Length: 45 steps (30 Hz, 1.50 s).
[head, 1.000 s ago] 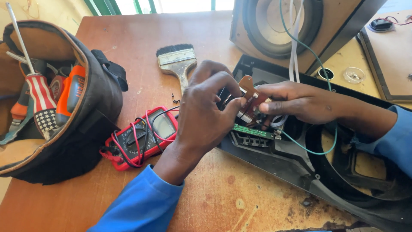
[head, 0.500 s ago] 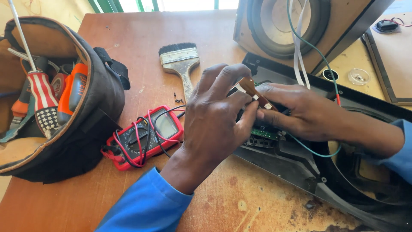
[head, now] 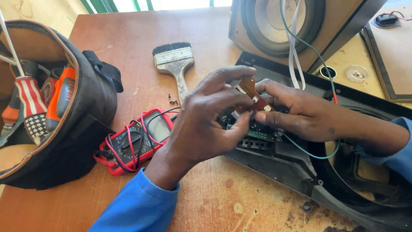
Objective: Repairing a circuit board by soldering components and reconnecting internal wiring and ribbon cables.
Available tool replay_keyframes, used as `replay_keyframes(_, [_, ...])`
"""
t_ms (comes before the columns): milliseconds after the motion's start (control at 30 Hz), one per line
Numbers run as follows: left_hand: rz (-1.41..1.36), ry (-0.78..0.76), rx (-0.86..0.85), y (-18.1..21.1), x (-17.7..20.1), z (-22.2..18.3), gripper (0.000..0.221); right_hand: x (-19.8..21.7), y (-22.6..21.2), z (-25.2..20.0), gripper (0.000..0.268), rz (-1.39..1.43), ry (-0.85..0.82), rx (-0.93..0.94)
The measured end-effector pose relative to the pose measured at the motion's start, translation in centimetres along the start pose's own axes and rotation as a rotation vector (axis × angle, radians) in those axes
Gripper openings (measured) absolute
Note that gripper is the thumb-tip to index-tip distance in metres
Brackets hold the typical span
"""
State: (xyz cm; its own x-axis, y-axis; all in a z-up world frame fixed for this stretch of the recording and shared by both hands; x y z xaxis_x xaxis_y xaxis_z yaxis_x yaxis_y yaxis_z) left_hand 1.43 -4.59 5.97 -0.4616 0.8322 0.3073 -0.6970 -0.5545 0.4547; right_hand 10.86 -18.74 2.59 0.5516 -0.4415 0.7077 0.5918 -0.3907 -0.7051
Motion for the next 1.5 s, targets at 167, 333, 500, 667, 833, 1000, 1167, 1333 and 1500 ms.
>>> replay_keyframes(167, [0.004, 0.025, 0.183, -1.2, 1.4, 1.0, 0.026, 0.0, 0.6, 0.4, 0.048, 0.343, -0.097, -0.093])
replay_keyframes(333, [0.124, -0.097, 0.264, -4.7, 0.3, -0.6, 0.028, -0.6, 2.5, 1.2, 0.053, 0.531, -0.250, -0.096])
replay_keyframes(500, [0.107, -0.094, 0.247, -5.5, -0.1, -1.2, 0.029, -1.2, 3.2, 1.4, 0.055, 0.671, -0.322, -0.118])
replay_keyframes(667, [0.051, -0.126, 0.305, -6.9, 0.0, -1.7, 0.027, -2.0, 2.7, 1.6, 0.063, 0.742, -0.341, -0.138])
replay_keyframes(833, [-0.022, -0.222, 0.294, -8.0, 0.5, -2.1, 0.038, -2.5, 2.2, 2.1, 0.065, 0.715, -0.345, -0.189])
replay_keyframes(1000, [-0.061, -0.307, 0.339, -8.4, 0.5, -2.5, 0.063, -2.5, 2.3, 2.4, 0.064, 0.673, -0.355, -0.191])
replay_keyframes(1167, [-0.098, -0.278, 0.305, -8.5, 0.6, -2.5, 0.050, -2.5, 2.2, 2.4, 0.059, 0.677, -0.352, -0.212])
replay_keyframes(1333, [-0.040, -0.295, 0.277, -8.1, 0.5, -2.1, 0.027, -2.5, 2.2, 2.3, 0.058, 0.736, -0.363, -0.183])
replay_keyframes(1500, [-0.032, -0.309, 0.319, -8.0, 0.5, -2.3, 0.034, -2.4, 1.7, 2.0, 0.061, 0.712, -0.391, -0.141])
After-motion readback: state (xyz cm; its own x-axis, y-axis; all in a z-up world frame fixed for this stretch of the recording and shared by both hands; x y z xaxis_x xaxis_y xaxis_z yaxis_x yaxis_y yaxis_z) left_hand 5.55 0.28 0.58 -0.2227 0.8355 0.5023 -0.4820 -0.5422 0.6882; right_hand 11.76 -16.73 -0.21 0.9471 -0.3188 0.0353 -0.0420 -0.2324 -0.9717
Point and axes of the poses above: each hand's wrist, its own z-axis towards the middle knuckle, its own x-axis out of the back of the hand, y = z × x, the point moved 6 cm from there along z, towards the middle knuckle, and after that the axes turned 12 degrees about y, right-handed, at the moved point
